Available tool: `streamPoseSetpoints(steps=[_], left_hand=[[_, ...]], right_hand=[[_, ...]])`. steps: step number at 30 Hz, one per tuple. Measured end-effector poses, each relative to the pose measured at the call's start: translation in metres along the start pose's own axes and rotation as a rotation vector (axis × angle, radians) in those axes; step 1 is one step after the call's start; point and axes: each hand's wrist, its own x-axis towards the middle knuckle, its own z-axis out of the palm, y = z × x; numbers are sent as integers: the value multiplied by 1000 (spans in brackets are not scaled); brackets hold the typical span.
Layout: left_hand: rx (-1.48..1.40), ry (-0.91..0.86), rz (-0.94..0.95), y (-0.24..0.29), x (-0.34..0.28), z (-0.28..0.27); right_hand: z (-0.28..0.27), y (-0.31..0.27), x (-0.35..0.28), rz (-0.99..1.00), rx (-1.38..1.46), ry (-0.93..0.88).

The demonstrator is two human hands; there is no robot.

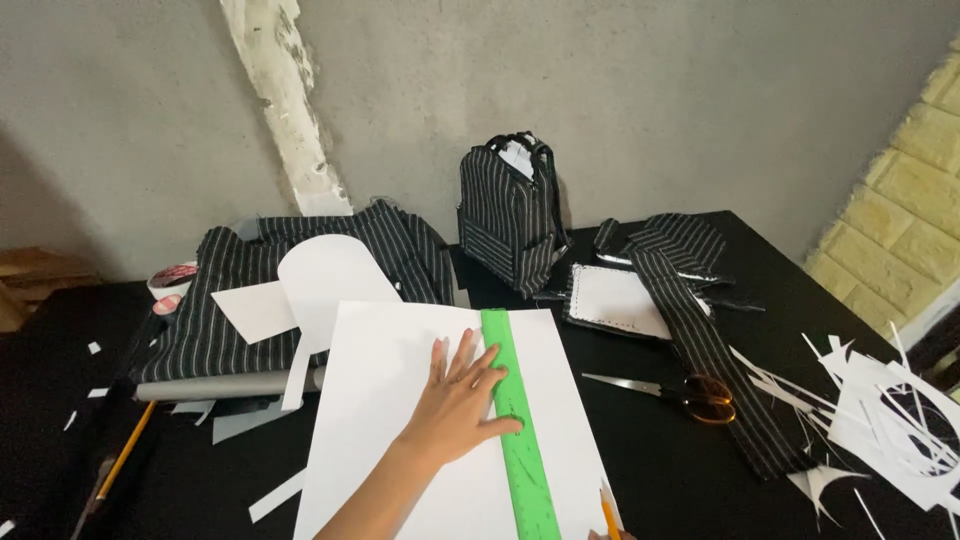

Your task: Creating a paper pattern by measuring and marking lines with a ruler and pencil, then cutting the paper with scissors.

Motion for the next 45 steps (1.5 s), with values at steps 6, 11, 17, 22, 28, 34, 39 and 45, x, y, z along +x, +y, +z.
streamPoseSetpoints(steps=[6,11,17,22,28,34,39,45], left_hand=[[-95,27,50,-5,-5,4],[-93,-57,24,3,-2,-5],[-62,-96,46,13,7,14],[-64,-65,40,7,12,19],[-15,-172,7,14,15,7],[-95,-73,28,6,16,19],[-53,-18,40,6,17,23],[-25,42,47,3,18,32]], right_hand=[[-53,-15,51,-407,-46,10],[-76,-39,64,-275,-48,-167],[-81,-7,52,-282,-174,-117],[-109,-24,63,-479,-43,60],[-119,-37,98,-575,-3,145],[-109,-33,107,-524,-26,105],[-112,-39,105,-534,-15,135],[-115,-44,103,-582,-20,198]])
